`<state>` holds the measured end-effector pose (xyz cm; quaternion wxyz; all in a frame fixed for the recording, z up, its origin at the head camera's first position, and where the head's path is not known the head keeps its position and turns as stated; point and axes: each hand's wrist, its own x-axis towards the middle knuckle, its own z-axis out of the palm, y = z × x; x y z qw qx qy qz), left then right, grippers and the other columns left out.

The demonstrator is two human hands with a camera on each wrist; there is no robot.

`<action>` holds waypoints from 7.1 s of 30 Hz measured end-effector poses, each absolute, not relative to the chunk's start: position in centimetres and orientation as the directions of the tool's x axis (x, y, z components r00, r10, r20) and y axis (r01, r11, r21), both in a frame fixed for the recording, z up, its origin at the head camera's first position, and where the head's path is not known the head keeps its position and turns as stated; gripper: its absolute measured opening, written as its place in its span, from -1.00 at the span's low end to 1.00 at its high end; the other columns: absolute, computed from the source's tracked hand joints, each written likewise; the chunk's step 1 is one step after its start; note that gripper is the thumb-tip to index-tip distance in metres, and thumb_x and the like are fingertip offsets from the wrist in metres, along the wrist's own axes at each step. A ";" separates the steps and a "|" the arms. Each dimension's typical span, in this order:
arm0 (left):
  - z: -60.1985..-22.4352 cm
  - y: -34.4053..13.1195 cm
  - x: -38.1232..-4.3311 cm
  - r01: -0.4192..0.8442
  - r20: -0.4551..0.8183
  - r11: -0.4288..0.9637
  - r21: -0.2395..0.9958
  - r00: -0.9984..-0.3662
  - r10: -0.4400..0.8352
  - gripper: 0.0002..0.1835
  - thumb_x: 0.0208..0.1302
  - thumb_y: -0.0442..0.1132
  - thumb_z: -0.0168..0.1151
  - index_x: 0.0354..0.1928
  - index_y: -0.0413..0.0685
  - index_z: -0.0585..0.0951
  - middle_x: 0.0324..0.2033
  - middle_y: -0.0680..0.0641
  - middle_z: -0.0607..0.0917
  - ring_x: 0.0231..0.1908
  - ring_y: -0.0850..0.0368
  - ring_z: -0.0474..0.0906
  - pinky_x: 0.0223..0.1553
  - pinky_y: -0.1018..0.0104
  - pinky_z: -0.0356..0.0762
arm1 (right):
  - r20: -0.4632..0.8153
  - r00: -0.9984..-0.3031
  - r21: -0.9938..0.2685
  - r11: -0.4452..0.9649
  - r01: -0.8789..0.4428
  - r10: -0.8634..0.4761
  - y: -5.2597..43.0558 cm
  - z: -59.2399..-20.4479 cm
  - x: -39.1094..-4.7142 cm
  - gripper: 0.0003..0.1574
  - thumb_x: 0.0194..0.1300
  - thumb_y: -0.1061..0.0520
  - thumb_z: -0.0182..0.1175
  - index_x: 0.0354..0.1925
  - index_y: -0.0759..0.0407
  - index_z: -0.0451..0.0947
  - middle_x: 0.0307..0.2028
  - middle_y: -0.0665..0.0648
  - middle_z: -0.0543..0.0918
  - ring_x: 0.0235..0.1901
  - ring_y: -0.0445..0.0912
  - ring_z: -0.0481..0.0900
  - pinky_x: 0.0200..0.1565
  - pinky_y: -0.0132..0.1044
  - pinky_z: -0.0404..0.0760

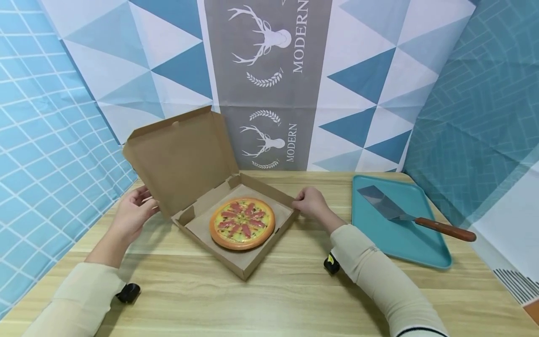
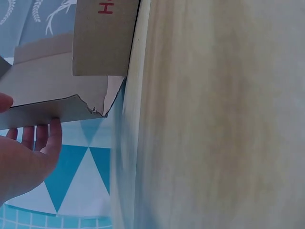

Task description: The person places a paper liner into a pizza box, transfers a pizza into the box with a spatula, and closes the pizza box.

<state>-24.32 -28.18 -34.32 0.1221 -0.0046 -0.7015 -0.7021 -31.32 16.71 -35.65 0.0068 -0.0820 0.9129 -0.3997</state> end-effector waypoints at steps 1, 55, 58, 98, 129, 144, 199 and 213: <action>-34.3 -28.1 -24.5 0.174 0.175 0.025 0.985 -0.971 -0.161 -0.37 0.31 -0.49 0.11 0.38 -0.41 0.14 0.02 -0.06 0.41 -0.05 0.23 0.47 -0.09 0.45 0.59 | 0.052 -0.985 -0.725 0.673 -0.148 -0.162 16.8 -35.6 -31.1 -0.87 0.13 0.25 0.24 -0.34 0.34 0.58 -0.38 0.18 0.64 -0.57 -0.14 0.58 -0.40 -0.32 0.59; -32.9 -24.5 -33.1 0.131 0.132 0.131 0.983 -0.991 -0.002 -0.34 0.29 -0.53 -0.02 0.43 -0.31 0.13 0.29 -0.31 0.29 0.21 -0.09 0.34 0.11 0.07 0.52 | -0.083 -0.924 -0.835 0.532 -0.140 -0.373 18.0 -35.4 -24.6 -0.72 0.12 0.41 0.13 -0.16 0.41 0.35 -0.55 0.16 0.45 -0.67 -0.07 0.50 -0.50 -0.12 0.68; -33.3 -24.3 -33.9 0.141 0.142 0.122 0.983 -0.990 -0.001 -0.37 0.29 -0.54 0.01 0.40 -0.32 0.16 0.25 -0.29 0.32 0.15 -0.05 0.38 0.07 0.14 0.56 | -0.089 -0.922 -0.838 0.529 -0.135 -0.376 18.1 -35.5 -24.5 -0.73 0.13 0.41 0.13 -0.16 0.41 0.34 -0.56 0.16 0.45 -0.67 -0.07 0.50 -0.51 -0.12 0.68; -33.3 -21.1 -36.2 0.070 0.059 0.173 0.982 -0.996 0.068 -0.31 0.36 -0.48 0.09 0.48 -0.23 0.12 0.33 -0.36 0.28 0.22 -0.22 0.37 0.12 -0.07 0.48 | -0.141 -0.932 -0.813 0.577 -0.085 -0.335 21.7 -31.3 -31.4 -0.46 0.35 0.24 0.13 0.13 0.53 0.18 -0.11 0.34 0.47 -0.27 0.04 0.54 -0.20 -0.12 0.69; -30.7 -19.0 -36.9 0.083 0.039 0.372 0.924 -0.991 0.126 -0.42 0.44 -0.36 0.03 0.42 -0.31 0.16 0.22 -0.43 0.35 0.16 -0.31 0.44 0.05 -0.04 0.55 | -0.021 -0.967 -0.866 0.488 -0.109 -0.253 17.1 -28.0 -39.5 -0.31 0.32 0.34 0.14 0.32 0.53 0.15 0.22 0.47 0.33 0.12 0.20 0.48 0.14 -0.06 0.52; -30.5 -18.4 -37.7 0.077 0.067 0.325 0.943 -0.997 0.043 -0.64 0.40 -0.43 0.00 0.18 -0.47 0.34 0.11 -0.41 0.43 0.03 -0.32 0.52 0.01 -0.04 0.58 | 0.155 -0.987 -0.875 0.459 -0.157 -0.042 15.6 -28.5 -39.2 -0.84 0.28 0.37 0.11 -0.41 0.32 0.33 -0.35 0.21 0.42 -0.30 0.22 0.63 -0.30 -0.17 0.70; -29.0 -17.9 -35.3 0.184 0.158 0.216 0.959 -0.978 0.135 -0.45 0.23 -0.58 0.18 0.28 -0.38 0.33 0.07 -0.36 0.39 0.04 -0.41 0.50 -0.02 -0.02 0.59 | 0.100 -0.987 -0.967 0.223 -0.126 -0.123 17.2 -27.9 -35.0 -0.21 0.32 0.36 0.19 0.42 0.36 0.12 -0.06 0.29 0.39 -0.14 0.01 0.51 0.06 -0.01 0.58; -28.7 -18.6 -33.7 0.228 0.206 0.174 0.958 -0.969 0.136 -0.54 0.27 -0.45 0.23 0.20 -0.38 0.40 0.14 -0.35 0.45 0.00 -0.05 0.53 0.00 0.09 0.59 | 0.163 -0.975 -0.958 0.214 -0.193 -0.153 17.8 -27.4 -33.3 -0.43 0.32 0.31 0.21 0.26 0.37 0.33 0.01 0.35 0.46 0.01 0.21 0.54 0.05 -0.04 0.59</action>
